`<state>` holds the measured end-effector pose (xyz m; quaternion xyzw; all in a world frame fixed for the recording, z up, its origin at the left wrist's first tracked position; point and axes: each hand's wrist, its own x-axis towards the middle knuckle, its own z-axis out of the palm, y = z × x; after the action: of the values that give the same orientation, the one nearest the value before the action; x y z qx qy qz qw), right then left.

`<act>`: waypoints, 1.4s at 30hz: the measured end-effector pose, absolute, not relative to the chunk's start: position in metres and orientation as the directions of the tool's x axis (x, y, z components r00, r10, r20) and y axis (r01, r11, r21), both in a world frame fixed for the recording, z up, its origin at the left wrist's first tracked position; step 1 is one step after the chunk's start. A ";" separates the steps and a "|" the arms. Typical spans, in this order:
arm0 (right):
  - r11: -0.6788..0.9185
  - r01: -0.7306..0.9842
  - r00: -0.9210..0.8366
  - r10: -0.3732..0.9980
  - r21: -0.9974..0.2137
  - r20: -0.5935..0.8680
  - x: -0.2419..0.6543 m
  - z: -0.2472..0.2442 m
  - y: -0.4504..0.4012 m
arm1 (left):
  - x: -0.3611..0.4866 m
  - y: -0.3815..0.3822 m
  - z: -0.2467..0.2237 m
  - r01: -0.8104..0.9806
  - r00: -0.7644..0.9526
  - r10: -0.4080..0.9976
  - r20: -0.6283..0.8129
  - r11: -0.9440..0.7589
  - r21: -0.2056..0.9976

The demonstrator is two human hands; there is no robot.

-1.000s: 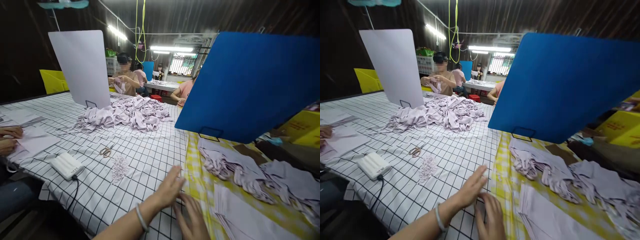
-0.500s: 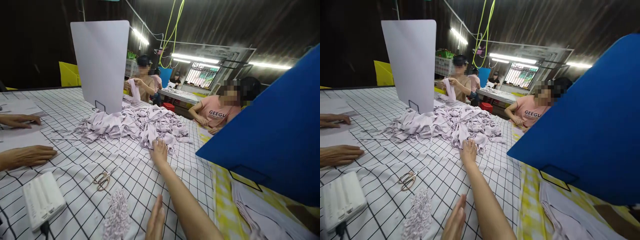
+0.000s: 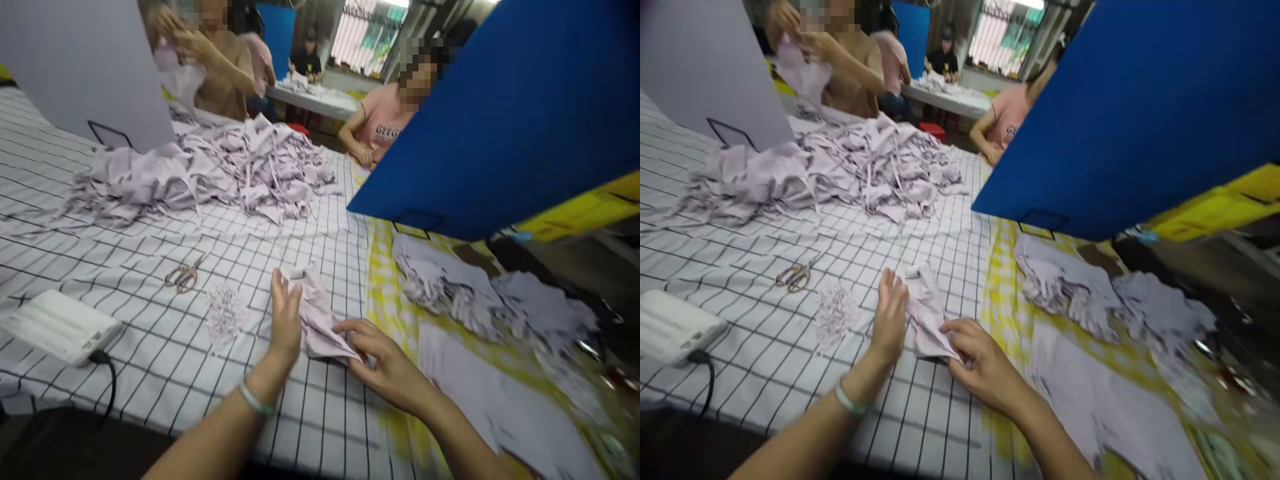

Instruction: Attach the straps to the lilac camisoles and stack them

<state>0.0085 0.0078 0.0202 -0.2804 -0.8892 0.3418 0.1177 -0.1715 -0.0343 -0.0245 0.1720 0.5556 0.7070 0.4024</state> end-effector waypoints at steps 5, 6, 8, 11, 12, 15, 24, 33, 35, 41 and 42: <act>0.450 0.526 -0.678 0.734 -0.722 -0.036 0.068 -0.005 -0.072 | -0.175 -0.050 -0.019 0.313 -0.248 0.949 0.195 -0.112 0.943; 0.403 0.532 -0.627 0.779 -0.745 -0.027 0.074 -0.008 -0.079 | -0.174 -0.055 -0.018 0.441 -0.058 0.974 0.219 -0.172 0.881; 0.305 0.495 -0.506 0.862 -0.814 0.016 0.084 -0.006 -0.087 | -0.169 -0.066 -0.015 0.607 0.244 0.959 0.145 -0.268 0.748; 0.222 0.282 -0.328 0.937 -0.933 0.124 0.095 0.019 -0.089 | -0.159 -0.084 0.002 0.678 0.356 0.932 0.073 -0.311 0.667; 0.215 0.185 -0.277 0.948 -0.959 0.159 0.099 0.033 -0.088 | -0.157 -0.091 0.013 0.645 0.353 0.932 0.077 -0.302 0.702; 0.222 -0.089 -0.157 0.959 -0.971 0.234 0.110 0.074 -0.086 | -0.159 -0.120 0.056 0.366 0.336 0.941 0.046 -0.175 0.914; 0.180 0.262 -0.272 0.956 -0.948 0.106 0.103 0.025 -0.037 | -0.187 -0.125 0.039 0.257 0.154 0.987 -0.049 0.008 0.966; 0.502 0.626 -0.525 0.837 -0.597 0.153 0.126 -0.030 -0.072 | -0.120 -0.139 -0.041 0.847 0.161 0.945 0.285 -0.280 0.451; 0.531 0.700 -0.560 0.823 -0.478 0.094 0.120 -0.034 -0.082 | -0.102 -0.137 -0.045 0.892 0.209 0.956 0.204 -0.272 0.362; 0.331 0.899 -0.288 0.940 -0.287 0.181 0.076 -0.042 -0.093 | -0.104 -0.134 -0.005 0.747 -0.013 0.953 0.303 -0.192 0.636; 0.304 0.905 -0.251 0.946 -0.298 0.203 0.071 -0.040 -0.093 | -0.109 -0.139 0.011 0.662 -0.067 0.948 0.312 -0.192 0.725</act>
<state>0.0713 -0.0933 -0.0399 -0.5868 -0.7886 0.0600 0.1736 -0.1092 -0.1394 0.0112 0.6595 0.6102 0.4013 0.1781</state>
